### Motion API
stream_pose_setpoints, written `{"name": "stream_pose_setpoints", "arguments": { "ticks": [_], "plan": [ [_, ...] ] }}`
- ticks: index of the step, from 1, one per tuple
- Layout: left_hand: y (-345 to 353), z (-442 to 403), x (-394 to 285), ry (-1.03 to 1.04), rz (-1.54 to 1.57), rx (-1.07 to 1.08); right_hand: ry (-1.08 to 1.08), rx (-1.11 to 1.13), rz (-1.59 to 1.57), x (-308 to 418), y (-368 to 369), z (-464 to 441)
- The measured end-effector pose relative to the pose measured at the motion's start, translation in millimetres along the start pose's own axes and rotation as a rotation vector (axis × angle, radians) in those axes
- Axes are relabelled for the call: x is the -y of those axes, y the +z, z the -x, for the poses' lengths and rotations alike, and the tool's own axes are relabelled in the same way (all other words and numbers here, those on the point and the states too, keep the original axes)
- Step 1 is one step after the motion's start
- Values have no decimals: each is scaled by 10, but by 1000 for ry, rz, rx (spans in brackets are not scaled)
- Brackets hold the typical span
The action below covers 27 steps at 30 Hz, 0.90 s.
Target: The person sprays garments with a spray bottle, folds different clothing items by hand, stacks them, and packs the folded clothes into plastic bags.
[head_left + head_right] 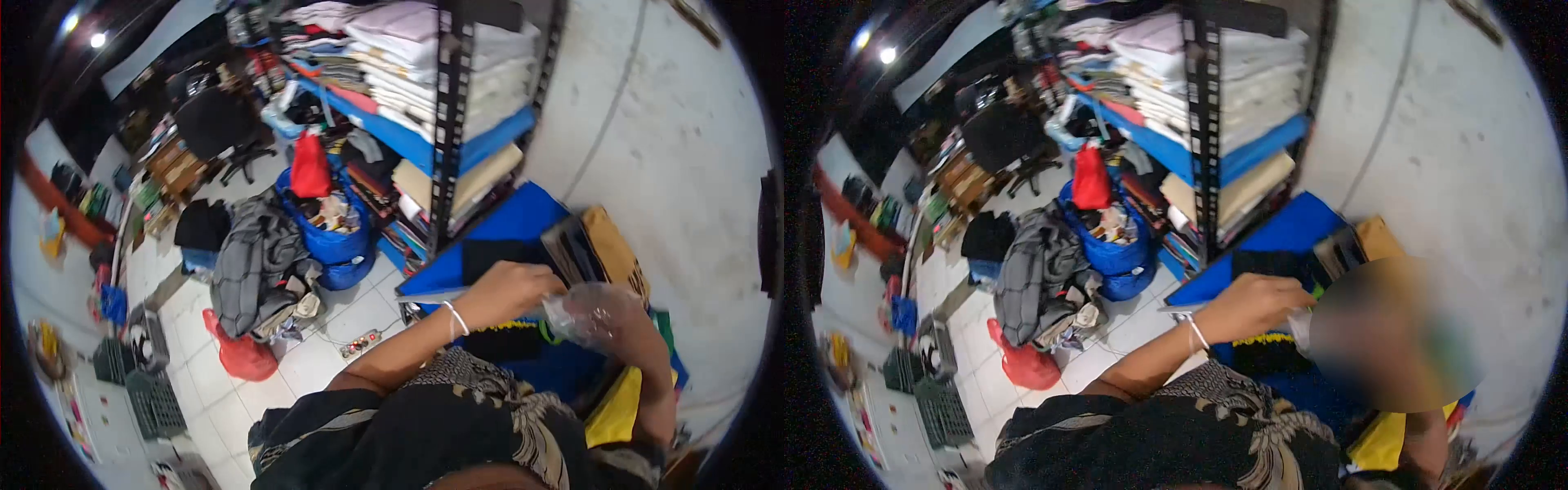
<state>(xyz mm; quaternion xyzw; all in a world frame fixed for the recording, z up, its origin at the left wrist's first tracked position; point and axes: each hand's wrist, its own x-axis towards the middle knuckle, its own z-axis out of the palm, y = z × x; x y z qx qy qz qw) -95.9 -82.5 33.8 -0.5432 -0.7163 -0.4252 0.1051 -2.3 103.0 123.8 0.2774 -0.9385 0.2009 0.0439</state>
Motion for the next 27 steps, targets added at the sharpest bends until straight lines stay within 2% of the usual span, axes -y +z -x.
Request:
{"name": "stream_pose_setpoints", "arguments": {
  "ticks": [3,5,7,8,9,11,12,13,14,15,17,19,21,23,24,25,27],
  "plan": [
    [22,15,-57,-8,26,24,175,6,2,-52,108,18],
    [72,31,-43,-29,56,31,72,-15,-31,-163,184,36],
    [123,63,-33,-31,76,68,72,-66,-97,-301,221,71],
    [165,78,-15,-59,175,42,34,-112,-164,-349,202,91],
    [193,96,-6,-90,274,17,132,-79,-297,-333,124,77],
    [192,105,55,-145,230,34,396,-72,-585,-354,9,102],
    [207,112,97,-171,255,27,425,-81,-586,-363,-43,131],
    [192,111,132,-247,250,100,487,-96,-729,-355,-117,138],
    [210,128,172,-236,265,114,542,-117,-870,-341,-199,132],
    [243,158,229,-271,309,82,558,-131,-868,-307,-276,117],
    [287,192,305,-295,388,2,544,-239,-875,-223,-454,85],
    [294,148,312,-245,441,11,540,-215,-886,-175,-539,84],
    [276,71,212,-178,451,25,415,25,-557,-123,-472,3],
    [327,93,222,-173,491,32,508,91,-645,-54,-504,-30],
    [339,86,236,-167,522,34,358,-98,-648,-26,-677,-32],
    [326,74,239,-160,527,36,281,-105,-664,-22,-729,-73],
    [297,63,222,-319,588,12,124,-116,-700,-13,-823,-151]
  ]
}}
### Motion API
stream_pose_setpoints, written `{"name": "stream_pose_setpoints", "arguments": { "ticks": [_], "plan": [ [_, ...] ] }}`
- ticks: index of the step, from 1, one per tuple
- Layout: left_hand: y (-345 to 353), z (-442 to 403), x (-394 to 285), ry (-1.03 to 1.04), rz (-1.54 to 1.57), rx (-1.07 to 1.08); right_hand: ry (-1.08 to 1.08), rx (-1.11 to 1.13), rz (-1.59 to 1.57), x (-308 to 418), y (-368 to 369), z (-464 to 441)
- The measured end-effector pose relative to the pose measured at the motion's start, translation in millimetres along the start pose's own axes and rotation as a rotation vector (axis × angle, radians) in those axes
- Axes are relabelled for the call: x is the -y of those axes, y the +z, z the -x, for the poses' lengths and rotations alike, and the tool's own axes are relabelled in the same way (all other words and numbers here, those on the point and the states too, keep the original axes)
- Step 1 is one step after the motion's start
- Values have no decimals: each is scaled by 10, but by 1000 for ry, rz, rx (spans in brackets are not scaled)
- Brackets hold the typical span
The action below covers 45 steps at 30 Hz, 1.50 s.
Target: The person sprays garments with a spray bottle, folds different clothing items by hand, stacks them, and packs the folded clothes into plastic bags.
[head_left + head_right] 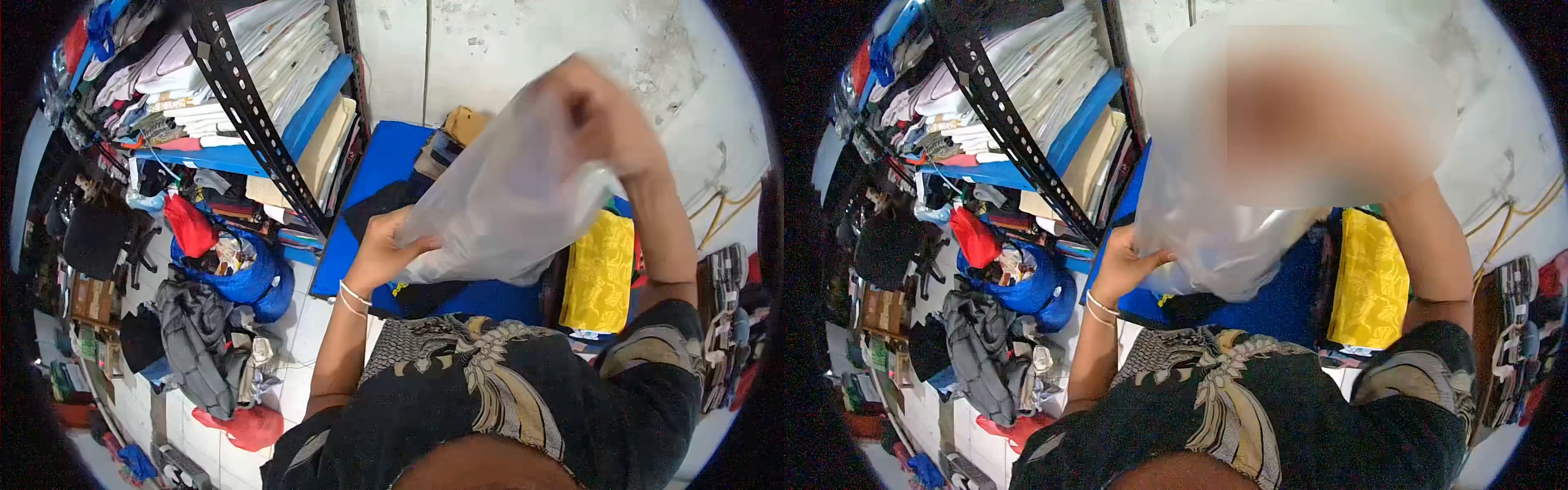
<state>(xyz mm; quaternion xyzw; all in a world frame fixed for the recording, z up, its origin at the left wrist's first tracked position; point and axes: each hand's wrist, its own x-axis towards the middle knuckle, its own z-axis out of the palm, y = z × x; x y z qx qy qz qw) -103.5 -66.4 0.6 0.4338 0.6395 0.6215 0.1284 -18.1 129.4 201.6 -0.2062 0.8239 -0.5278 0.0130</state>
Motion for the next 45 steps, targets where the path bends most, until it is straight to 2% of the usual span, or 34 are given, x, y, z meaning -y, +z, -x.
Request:
{"name": "stream_pose_setpoints", "arguments": {
  "ticks": [1,2,3,5,6,8,10,12,13,15,16,18,21,24,26,28,30,31,33,35,36,37,38,40,41,42,43,44,45],
  "plan": [
    [-27,-12,5,-27,-51,39,108,119,270,45,52,-59],
    [-24,-16,-12,-14,-54,42,81,194,241,44,27,-100],
    [-17,-16,-28,-15,-12,16,-32,29,143,149,-165,-74],
    [-37,-41,-39,27,-27,4,-138,-123,56,433,-258,-114],
    [2,-42,-28,33,-15,-12,-83,62,391,520,-196,-229],
    [-5,-89,9,114,-3,-30,-77,152,728,610,-185,-270],
    [-55,-112,30,88,0,-49,-121,68,750,674,-208,-278],
    [18,-107,4,7,16,-104,-33,100,863,709,-129,-357],
    [37,-88,-3,12,14,-108,-9,136,874,664,-129,-360],
    [28,-128,-12,98,-97,-171,-69,15,840,796,-209,-352],
    [37,-135,-32,164,-49,-206,-82,8,813,911,-156,-378],
    [121,-160,0,163,17,-250,90,107,866,784,-152,-436],
    [56,-203,-85,181,-62,-275,14,120,1004,871,-320,-453],
    [151,-176,18,132,93,-272,-25,-34,965,980,-360,-427],
    [150,-220,58,153,-93,-315,6,-160,816,1103,-349,-411],
    [164,-280,66,184,-20,-330,-247,-352,772,1171,-423,-380],
    [187,-229,72,188,28,-347,-20,10,991,946,-204,-465],
    [197,-222,63,182,7,-356,-39,-18,996,963,-243,-452],
    [207,-304,28,195,9,-368,-117,-221,978,1112,-294,-402],
    [212,-282,-22,153,113,-372,-36,-53,1046,1003,-255,-453],
    [202,-260,-4,150,102,-366,-28,-38,1009,944,-232,-416],
    [201,-284,25,192,37,-387,-44,-150,967,1022,-290,-406],
    [227,-328,46,237,-15,-410,-7,-444,798,1164,-342,-372],
    [294,-353,66,222,30,-423,89,-349,757,1189,-284,-397],
    [269,-355,68,221,41,-425,30,-107,959,981,-320,-385],
    [247,-344,61,223,35,-419,-11,-113,987,978,-338,-365],
    [238,-374,44,244,5,-434,-83,-300,980,1101,-372,-384],
    [276,-371,37,251,-16,-454,-91,-378,1020,1128,-343,-405],
    [320,-358,51,239,-7,-462,-183,-176,1159,1074,-270,-457]
  ]
}}
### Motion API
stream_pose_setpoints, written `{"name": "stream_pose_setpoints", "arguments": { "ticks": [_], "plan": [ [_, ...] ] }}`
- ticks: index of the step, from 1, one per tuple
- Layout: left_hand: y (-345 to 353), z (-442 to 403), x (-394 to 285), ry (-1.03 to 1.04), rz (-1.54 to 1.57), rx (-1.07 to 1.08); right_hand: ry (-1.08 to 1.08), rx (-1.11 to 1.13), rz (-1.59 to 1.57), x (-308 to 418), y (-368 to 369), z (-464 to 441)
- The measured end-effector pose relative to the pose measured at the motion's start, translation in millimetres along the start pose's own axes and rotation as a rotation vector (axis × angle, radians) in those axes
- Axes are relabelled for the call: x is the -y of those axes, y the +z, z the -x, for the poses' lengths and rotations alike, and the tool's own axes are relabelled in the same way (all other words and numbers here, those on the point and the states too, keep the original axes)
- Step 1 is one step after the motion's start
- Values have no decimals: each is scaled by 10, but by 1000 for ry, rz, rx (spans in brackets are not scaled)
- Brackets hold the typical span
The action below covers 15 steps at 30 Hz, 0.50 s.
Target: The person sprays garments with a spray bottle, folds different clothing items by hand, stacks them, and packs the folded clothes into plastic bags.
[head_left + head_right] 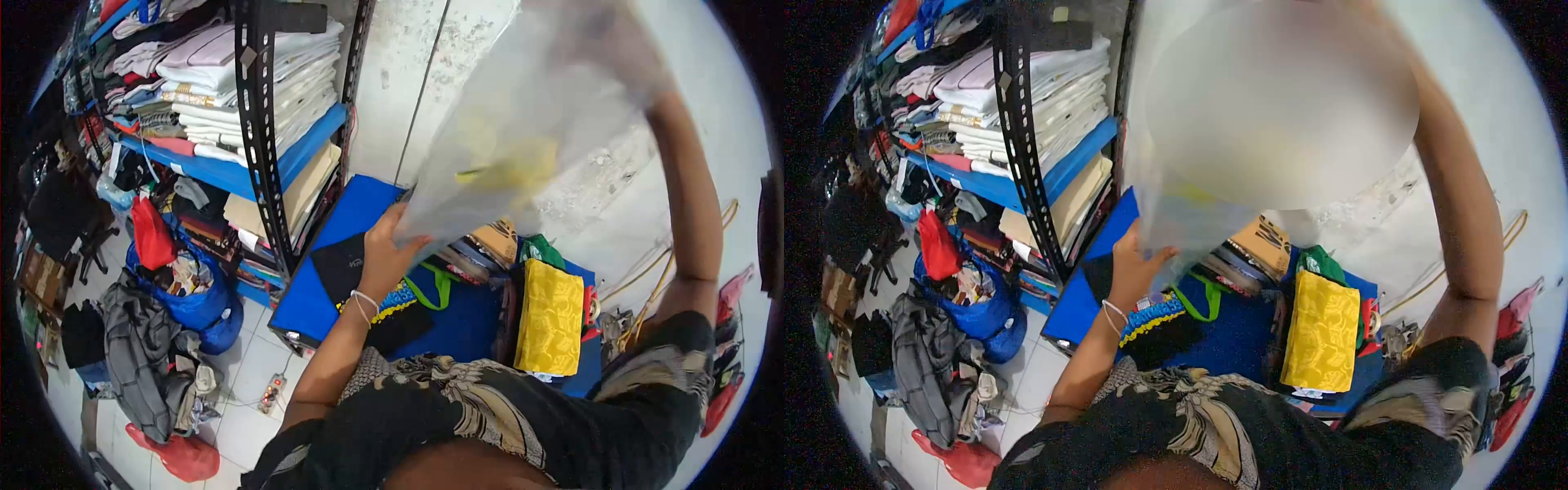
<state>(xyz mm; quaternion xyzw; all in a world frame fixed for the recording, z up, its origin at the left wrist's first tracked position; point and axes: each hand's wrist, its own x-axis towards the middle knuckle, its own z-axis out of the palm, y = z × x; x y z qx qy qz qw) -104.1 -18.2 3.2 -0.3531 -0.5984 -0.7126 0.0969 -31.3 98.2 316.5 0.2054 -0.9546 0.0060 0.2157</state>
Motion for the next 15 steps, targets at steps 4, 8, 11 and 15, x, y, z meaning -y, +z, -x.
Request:
{"name": "stream_pose_setpoints", "arguments": {
  "ticks": [4,8,11,15],
  "plan": [
    [-28,-97,-8,19,-48,19,90,146,-169,23,73,1],
    [36,-81,-29,-39,311,18,82,185,-216,-104,373,9],
    [5,-160,-140,-8,260,-12,-10,-38,-155,-209,224,-115],
    [-8,-274,-242,-20,163,32,51,-153,-234,-331,245,-165]
  ]
}}
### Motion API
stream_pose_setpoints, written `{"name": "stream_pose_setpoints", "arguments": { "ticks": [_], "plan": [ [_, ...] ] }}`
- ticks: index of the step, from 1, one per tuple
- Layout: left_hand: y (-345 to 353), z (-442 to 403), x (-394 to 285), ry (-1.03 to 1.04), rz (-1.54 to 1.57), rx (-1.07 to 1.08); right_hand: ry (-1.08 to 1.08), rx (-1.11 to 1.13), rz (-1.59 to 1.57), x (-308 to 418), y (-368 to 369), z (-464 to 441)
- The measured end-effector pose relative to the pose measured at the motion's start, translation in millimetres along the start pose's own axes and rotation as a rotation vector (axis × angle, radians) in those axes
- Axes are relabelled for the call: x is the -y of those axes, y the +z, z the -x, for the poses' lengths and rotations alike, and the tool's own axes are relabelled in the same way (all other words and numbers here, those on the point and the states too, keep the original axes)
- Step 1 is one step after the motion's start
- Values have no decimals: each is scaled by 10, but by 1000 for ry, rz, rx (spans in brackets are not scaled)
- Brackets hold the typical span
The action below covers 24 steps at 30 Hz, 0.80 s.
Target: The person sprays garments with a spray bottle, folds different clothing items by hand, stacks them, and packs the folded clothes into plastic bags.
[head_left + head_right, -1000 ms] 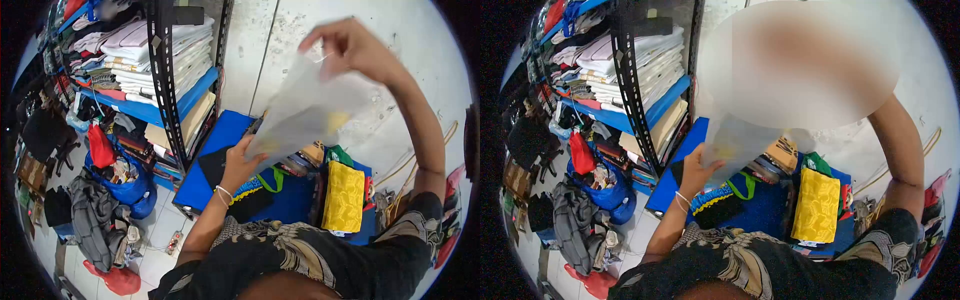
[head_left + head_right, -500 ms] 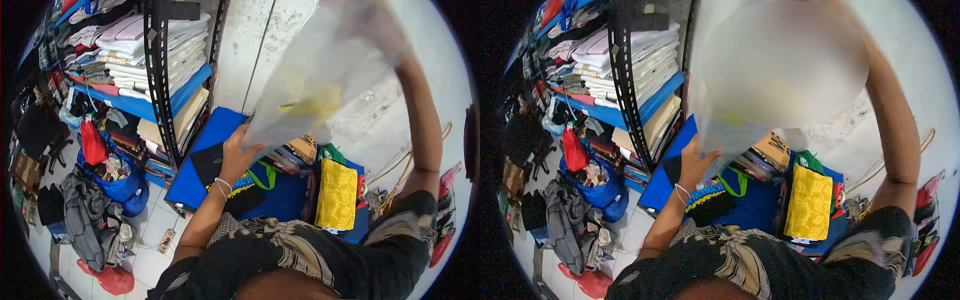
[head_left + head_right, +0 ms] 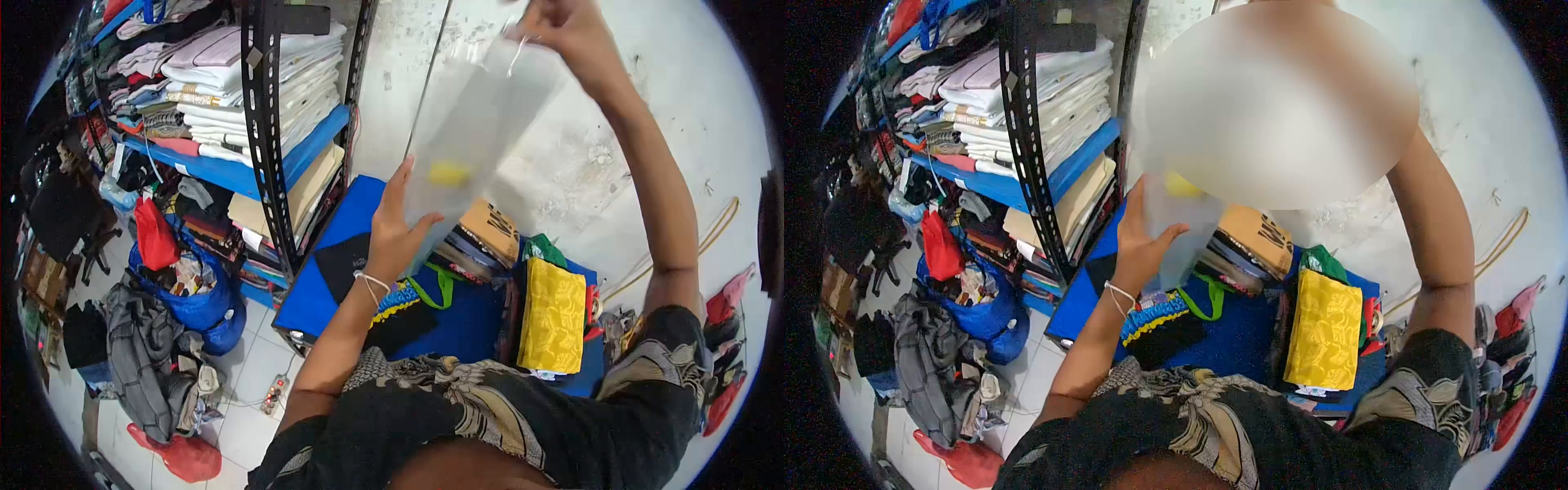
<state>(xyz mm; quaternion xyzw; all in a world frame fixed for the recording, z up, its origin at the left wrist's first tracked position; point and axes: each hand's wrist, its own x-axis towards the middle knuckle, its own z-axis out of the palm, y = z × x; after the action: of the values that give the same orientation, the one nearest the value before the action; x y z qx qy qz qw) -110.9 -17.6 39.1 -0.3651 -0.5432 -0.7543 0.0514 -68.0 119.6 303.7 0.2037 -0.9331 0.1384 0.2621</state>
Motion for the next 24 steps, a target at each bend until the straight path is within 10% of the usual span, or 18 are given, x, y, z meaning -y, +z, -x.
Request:
{"name": "stream_pose_setpoints", "arguments": {
  "ticks": [5,14,24],
  "plan": [
    [25,-69,118,365,-353,-79,45,31,53,-21,-78,17],
    [56,-102,-123,21,-203,1,58,190,82,-62,-18,115],
    [98,-101,-205,171,-92,-64,84,36,154,39,-468,122]
  ]
}}
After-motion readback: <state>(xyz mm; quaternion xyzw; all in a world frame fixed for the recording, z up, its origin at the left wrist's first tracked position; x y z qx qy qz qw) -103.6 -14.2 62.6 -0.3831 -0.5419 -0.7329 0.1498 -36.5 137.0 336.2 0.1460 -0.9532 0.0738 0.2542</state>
